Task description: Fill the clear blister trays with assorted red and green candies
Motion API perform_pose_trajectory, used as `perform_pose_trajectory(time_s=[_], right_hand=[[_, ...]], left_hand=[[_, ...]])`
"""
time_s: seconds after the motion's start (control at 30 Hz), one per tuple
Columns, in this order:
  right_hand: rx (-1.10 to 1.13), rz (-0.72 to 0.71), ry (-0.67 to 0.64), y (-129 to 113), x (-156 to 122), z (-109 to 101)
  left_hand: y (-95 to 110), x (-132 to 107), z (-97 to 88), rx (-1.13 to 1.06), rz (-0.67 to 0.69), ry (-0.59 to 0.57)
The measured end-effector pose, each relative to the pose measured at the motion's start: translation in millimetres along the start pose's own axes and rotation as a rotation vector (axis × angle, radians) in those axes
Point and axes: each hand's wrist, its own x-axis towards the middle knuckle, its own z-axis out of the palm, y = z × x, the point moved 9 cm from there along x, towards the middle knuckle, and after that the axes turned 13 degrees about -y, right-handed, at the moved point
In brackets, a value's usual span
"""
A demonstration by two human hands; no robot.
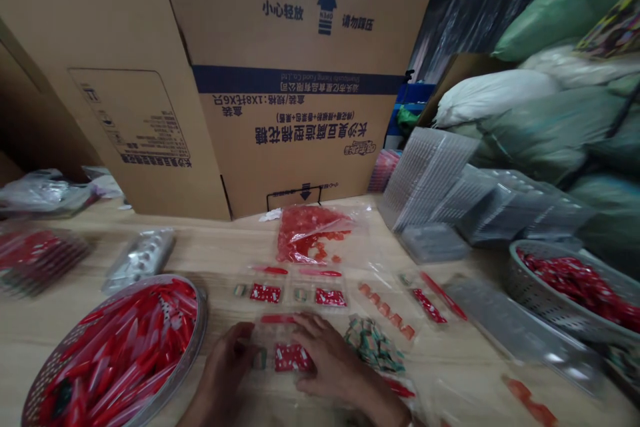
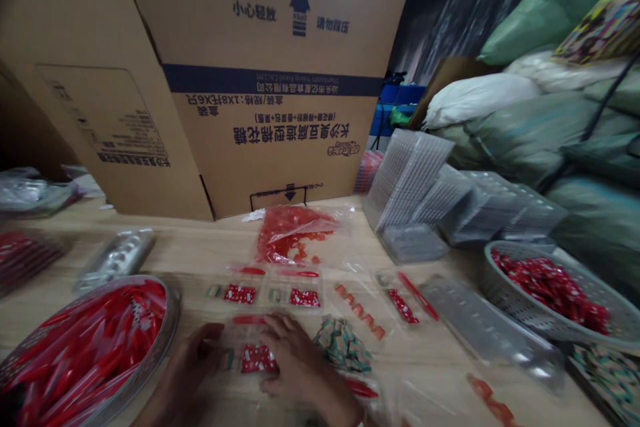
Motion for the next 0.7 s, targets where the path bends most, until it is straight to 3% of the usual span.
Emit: perform_pose_trajectory(time_s=[0.33, 0.7], right_hand=[[-0.192, -0.121, 0.027, -27, -5, -10], [-0.315, -0.178, 0.063, -36, -16, -11]], left_hand=[[5, -6, -2.1, 0.072, 0.036, 0.014], [2, -8, 0.2, 0.171, 0.113, -0.013]])
